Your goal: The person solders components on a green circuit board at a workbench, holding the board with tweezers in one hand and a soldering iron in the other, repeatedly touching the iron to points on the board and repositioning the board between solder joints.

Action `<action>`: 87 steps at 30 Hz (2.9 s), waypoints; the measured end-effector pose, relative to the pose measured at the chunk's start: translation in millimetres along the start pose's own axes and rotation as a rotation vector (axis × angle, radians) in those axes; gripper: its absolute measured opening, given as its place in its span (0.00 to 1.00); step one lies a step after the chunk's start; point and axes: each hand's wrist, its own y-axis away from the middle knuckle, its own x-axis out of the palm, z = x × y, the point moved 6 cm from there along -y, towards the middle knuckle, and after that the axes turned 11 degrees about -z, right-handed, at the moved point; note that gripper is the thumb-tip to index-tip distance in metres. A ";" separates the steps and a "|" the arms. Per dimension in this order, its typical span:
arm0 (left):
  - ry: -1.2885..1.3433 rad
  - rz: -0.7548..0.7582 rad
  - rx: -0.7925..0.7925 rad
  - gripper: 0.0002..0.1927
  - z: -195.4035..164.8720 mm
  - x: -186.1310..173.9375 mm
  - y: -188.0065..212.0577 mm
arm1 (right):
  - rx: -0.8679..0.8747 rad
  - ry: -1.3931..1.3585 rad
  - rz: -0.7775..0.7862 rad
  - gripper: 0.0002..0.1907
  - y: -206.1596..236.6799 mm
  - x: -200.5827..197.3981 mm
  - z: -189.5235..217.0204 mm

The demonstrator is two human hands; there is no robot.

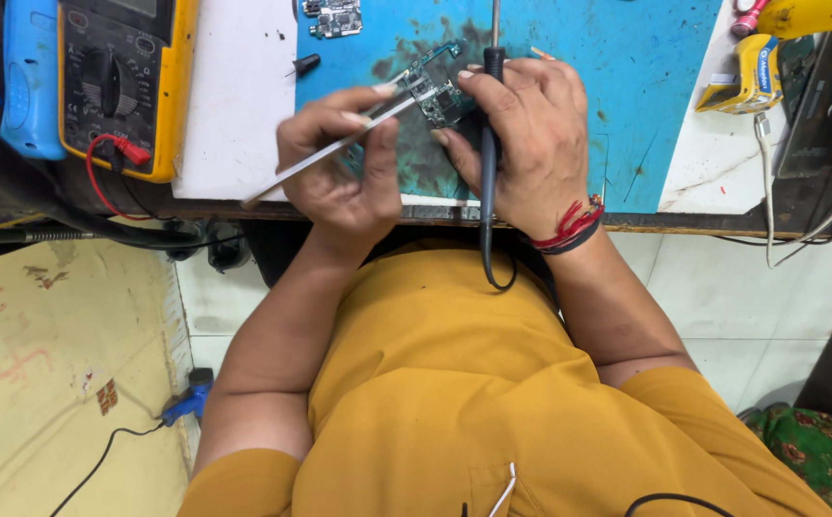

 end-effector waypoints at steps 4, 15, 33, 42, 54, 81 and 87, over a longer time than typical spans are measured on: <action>-0.019 0.033 0.038 0.14 -3.2 4.5 2.6 | -0.016 -0.017 -0.011 0.25 0.4 -1.4 0.9; -0.159 0.082 -0.105 0.09 -2.0 24.6 9.1 | 0.334 -0.399 -0.401 0.23 18.7 -15.6 -16.4; -0.353 0.229 0.046 0.10 -15.0 33.3 3.3 | 0.269 -0.346 -0.317 0.13 42.3 -22.6 -6.5; -0.366 0.237 0.050 0.10 -13.6 34.8 2.4 | 0.204 -0.223 -0.220 0.05 48.2 -19.6 -6.6; -0.374 0.235 0.066 0.10 -13.8 35.5 2.8 | 0.225 -0.220 -0.216 0.05 48.3 -18.4 -7.5; -0.367 0.242 0.061 0.10 -13.5 35.4 3.3 | 0.225 -0.224 -0.230 0.05 48.9 -18.6 -9.1; -0.373 0.240 0.059 0.11 -14.1 35.5 3.5 | 0.224 -0.235 -0.235 0.04 49.5 -18.7 -8.9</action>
